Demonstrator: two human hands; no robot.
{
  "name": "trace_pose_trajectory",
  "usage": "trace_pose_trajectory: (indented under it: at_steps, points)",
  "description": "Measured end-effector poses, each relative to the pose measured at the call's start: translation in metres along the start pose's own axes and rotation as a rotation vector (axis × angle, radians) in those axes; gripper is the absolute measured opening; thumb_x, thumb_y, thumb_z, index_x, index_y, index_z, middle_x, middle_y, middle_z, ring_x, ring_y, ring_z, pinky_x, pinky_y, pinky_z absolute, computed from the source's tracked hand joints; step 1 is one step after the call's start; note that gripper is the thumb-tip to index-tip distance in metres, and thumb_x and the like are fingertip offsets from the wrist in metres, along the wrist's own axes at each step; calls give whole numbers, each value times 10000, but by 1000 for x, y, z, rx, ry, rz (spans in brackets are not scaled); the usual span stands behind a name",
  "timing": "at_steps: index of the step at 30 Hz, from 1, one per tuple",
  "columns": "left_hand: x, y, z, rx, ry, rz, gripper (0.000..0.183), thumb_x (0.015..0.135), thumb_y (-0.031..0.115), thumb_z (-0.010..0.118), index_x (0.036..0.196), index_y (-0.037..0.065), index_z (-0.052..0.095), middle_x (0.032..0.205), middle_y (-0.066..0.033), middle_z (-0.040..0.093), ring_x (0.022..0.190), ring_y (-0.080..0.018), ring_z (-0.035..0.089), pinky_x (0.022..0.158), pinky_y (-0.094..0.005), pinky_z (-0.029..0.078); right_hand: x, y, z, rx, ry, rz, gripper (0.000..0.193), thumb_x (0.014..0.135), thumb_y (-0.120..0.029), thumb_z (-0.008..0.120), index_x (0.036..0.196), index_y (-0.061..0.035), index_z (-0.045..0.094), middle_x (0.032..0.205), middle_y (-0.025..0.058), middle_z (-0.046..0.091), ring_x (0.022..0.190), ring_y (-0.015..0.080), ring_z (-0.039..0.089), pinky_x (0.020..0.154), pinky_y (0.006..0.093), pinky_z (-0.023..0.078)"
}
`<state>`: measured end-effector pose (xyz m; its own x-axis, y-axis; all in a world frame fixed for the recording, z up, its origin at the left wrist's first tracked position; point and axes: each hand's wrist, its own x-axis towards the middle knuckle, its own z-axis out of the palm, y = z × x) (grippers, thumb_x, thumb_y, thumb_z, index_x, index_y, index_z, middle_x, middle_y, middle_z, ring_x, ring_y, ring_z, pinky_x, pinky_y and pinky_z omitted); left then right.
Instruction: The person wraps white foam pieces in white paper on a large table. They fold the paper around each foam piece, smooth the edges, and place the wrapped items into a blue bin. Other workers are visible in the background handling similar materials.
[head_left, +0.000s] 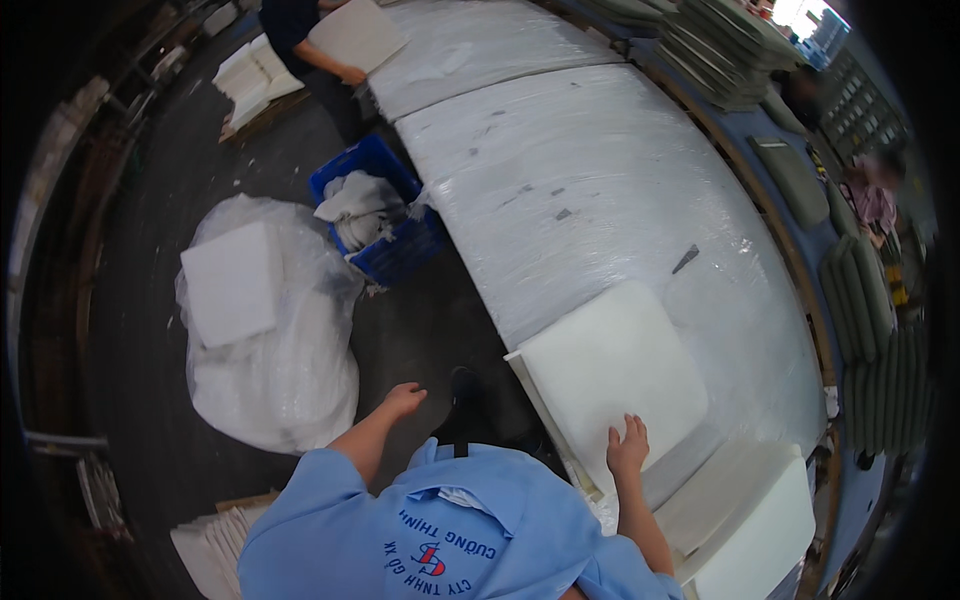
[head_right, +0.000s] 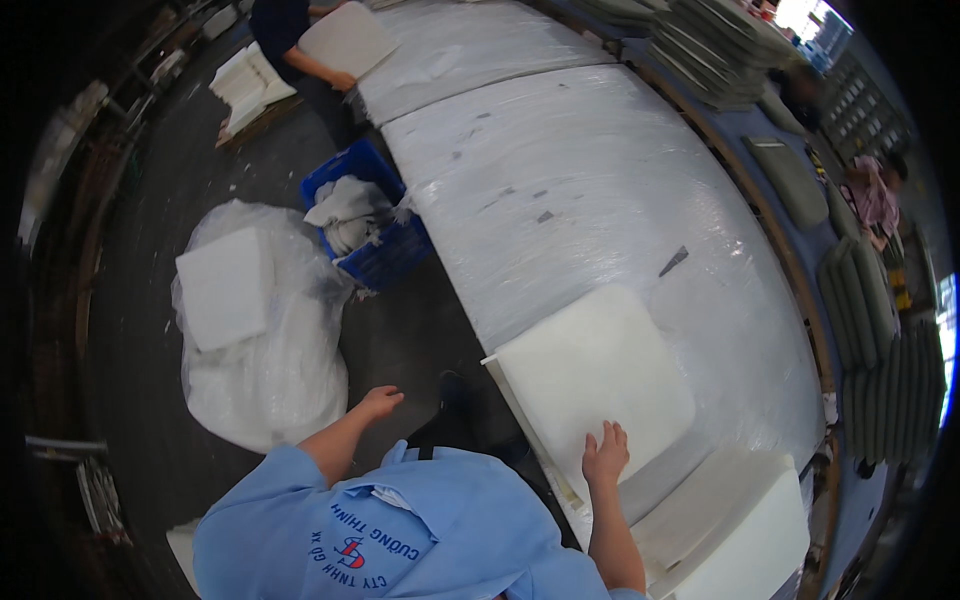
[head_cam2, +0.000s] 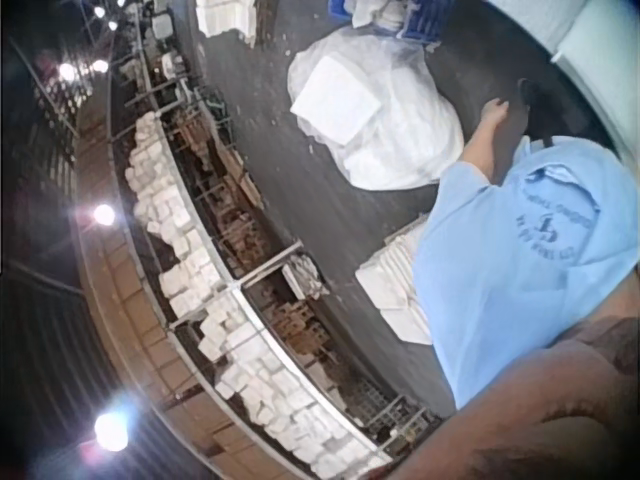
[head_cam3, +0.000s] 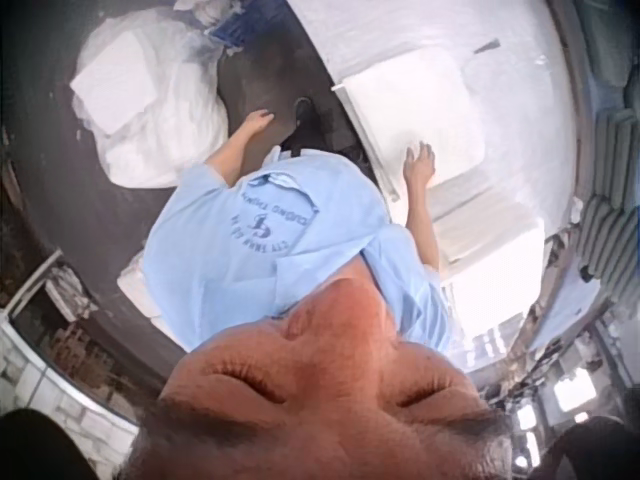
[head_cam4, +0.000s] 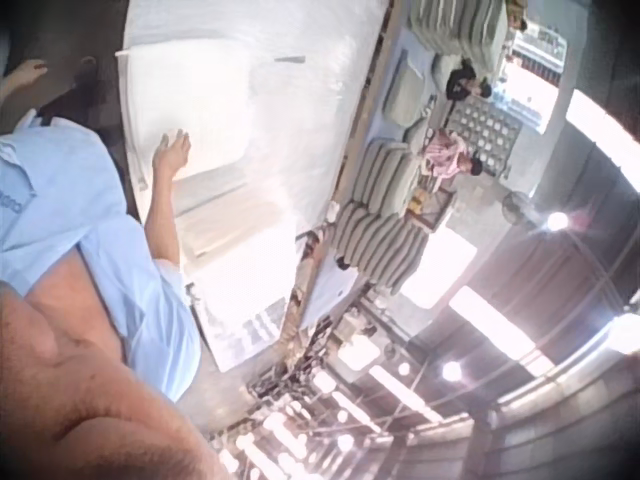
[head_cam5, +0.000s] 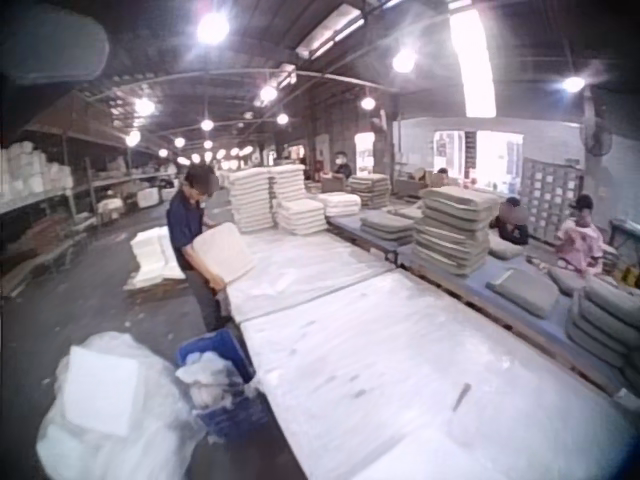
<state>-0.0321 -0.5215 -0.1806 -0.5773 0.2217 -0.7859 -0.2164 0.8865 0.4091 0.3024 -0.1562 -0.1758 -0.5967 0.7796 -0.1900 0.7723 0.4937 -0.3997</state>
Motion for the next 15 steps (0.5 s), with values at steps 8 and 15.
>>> trace_pose_trajectory:
  at_steps: [8,15]
  points:
    - [-40,-112,-13,-426,-52,-286,540,983,416,649,1396,68,652,994,-43,662,755,-157,589,567,-306,439,130,-149,20,-228,-118,-433,321,1029,-293,600,1293,-126,673,1429,75,643,1405,356,520,1150,664,324]
    - [-36,-187,-101,-628,-4,-357,554,982,344,685,1416,4,623,1061,-65,705,838,-151,630,698,-355,527,195,-223,63,-697,-251,-532,564,1084,-496,426,1317,-46,675,1425,158,636,1407,390,514,1198,704,241]
